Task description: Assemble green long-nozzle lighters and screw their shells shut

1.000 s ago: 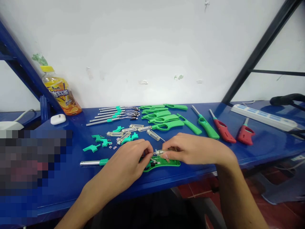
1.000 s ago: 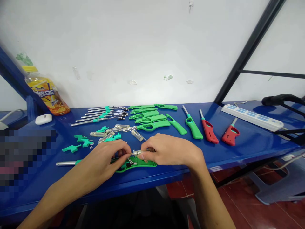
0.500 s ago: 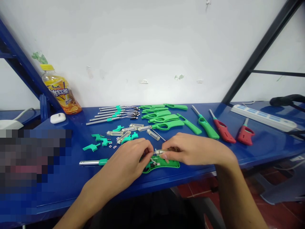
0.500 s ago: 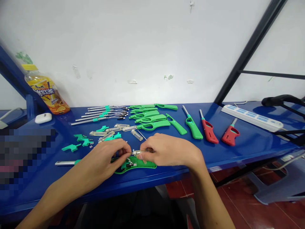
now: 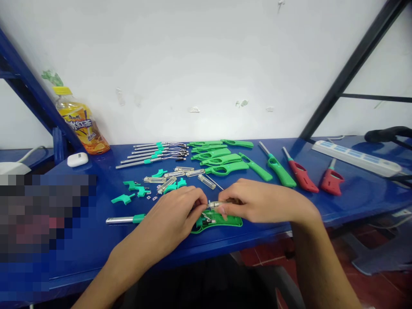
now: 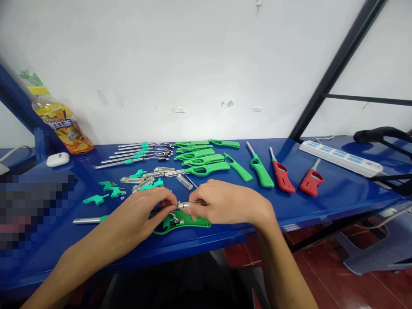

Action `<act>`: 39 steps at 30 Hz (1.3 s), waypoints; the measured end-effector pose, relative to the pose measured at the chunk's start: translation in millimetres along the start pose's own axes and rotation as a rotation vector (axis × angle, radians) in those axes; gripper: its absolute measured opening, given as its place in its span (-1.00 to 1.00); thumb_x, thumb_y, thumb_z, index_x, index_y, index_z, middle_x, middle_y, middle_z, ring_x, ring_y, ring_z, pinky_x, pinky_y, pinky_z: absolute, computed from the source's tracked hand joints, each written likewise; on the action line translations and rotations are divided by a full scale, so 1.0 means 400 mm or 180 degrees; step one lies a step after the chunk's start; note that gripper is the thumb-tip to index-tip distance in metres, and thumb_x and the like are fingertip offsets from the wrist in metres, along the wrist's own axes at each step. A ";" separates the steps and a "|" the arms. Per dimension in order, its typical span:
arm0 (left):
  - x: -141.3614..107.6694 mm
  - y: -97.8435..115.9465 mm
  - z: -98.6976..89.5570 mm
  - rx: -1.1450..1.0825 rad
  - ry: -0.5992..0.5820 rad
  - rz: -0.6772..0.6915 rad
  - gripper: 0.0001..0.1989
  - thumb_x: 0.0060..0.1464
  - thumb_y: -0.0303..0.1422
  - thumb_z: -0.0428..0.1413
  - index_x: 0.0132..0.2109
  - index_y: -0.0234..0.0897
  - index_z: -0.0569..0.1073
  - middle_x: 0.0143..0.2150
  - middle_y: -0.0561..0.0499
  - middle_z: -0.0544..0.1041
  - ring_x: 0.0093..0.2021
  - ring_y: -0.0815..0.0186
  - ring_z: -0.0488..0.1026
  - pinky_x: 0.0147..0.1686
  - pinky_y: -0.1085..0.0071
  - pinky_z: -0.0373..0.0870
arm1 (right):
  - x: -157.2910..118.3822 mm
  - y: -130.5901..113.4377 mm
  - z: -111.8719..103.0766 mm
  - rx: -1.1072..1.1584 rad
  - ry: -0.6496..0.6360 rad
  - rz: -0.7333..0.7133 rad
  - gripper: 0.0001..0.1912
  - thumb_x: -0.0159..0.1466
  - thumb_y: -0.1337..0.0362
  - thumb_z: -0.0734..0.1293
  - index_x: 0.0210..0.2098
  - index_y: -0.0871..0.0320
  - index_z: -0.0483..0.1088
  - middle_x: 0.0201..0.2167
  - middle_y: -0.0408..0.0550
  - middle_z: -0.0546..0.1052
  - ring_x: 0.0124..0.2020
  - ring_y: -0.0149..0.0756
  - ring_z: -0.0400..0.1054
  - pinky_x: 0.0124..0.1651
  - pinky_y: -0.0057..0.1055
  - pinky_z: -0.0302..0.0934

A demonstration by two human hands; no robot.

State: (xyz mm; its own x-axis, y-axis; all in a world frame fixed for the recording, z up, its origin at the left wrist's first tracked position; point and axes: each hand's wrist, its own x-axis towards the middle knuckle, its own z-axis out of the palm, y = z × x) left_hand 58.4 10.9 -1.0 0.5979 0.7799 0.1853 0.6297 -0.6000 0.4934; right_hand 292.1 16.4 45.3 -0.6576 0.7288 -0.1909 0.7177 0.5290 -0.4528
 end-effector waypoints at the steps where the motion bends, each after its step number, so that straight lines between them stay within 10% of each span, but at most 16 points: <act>1: 0.000 0.000 0.000 -0.0055 -0.0003 -0.0059 -0.86 0.42 -0.39 0.05 -0.15 -0.15 0.49 -0.22 0.12 0.56 -0.21 0.26 0.46 -0.20 0.32 0.27 | -0.001 0.001 0.000 0.0006 0.0020 0.0010 -0.63 0.49 0.13 0.24 -0.41 0.14 0.43 -0.56 -0.26 0.36 -0.53 -0.46 0.19 -0.43 -0.40 -0.04; 39: -0.004 0.012 -0.019 0.0093 0.0136 0.0042 -0.86 0.34 -0.45 0.12 -0.23 -0.18 0.52 -0.28 0.10 0.54 -0.25 0.24 0.45 -0.25 0.32 0.26 | -0.005 -0.007 -0.003 -0.0002 0.0051 -0.0153 -0.64 0.47 0.19 0.26 -0.46 0.14 0.39 -0.60 -0.28 0.27 -0.57 -0.46 0.12 -0.45 -0.38 -0.09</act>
State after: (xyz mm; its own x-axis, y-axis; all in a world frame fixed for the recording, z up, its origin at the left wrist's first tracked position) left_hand 57.0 8.1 7.5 0.5849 0.7783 0.2282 0.6365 -0.6148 0.4656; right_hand 291.8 14.0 47.9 -0.6877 0.7093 -0.1549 0.6855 0.5640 -0.4605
